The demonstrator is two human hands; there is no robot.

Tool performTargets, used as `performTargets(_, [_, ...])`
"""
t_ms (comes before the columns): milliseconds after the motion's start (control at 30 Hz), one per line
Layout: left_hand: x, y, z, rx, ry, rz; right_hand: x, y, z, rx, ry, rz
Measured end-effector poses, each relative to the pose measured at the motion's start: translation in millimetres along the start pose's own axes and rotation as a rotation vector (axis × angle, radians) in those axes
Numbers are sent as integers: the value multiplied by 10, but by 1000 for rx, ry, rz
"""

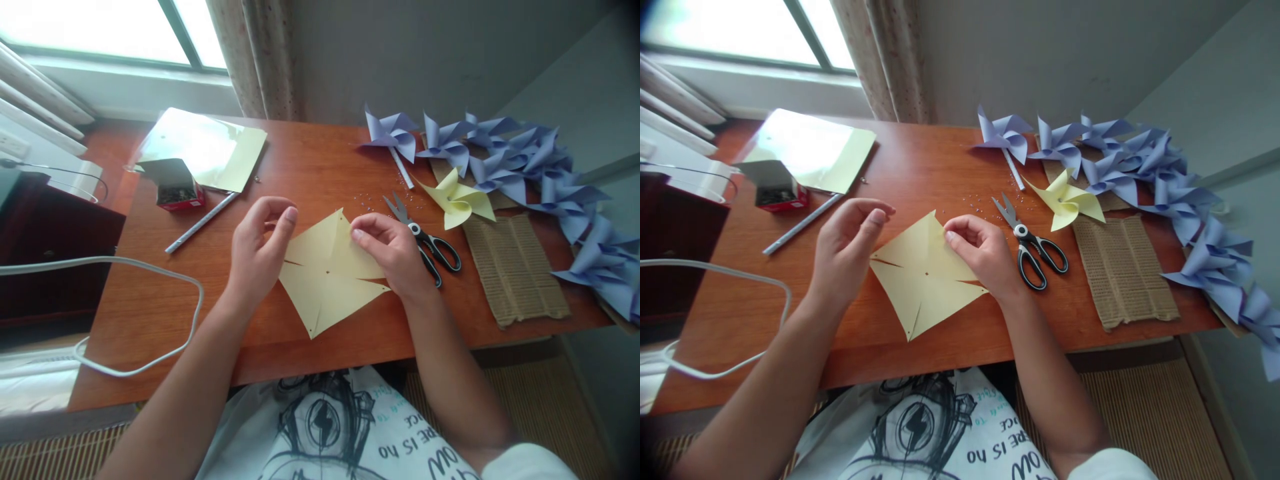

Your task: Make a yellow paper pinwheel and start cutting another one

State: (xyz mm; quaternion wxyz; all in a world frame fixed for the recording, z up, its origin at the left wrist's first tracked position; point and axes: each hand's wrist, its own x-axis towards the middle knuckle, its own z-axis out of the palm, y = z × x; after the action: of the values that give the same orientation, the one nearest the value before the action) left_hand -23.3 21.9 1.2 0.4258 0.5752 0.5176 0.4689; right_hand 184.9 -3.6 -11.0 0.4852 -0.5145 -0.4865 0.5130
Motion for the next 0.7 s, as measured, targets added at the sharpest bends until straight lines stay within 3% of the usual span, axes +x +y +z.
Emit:
performTargets(167, [103, -75, -132, -173, 137, -126, 18, -7, -69, 46, 70, 21])
performTargets(333, [134, -107, -160, -346, 89, -321, 5, -44, -79, 100, 90, 47])
performTargets(700, [110, -143, -101, -219, -29, -258, 25, -15, -120, 139, 146, 15])
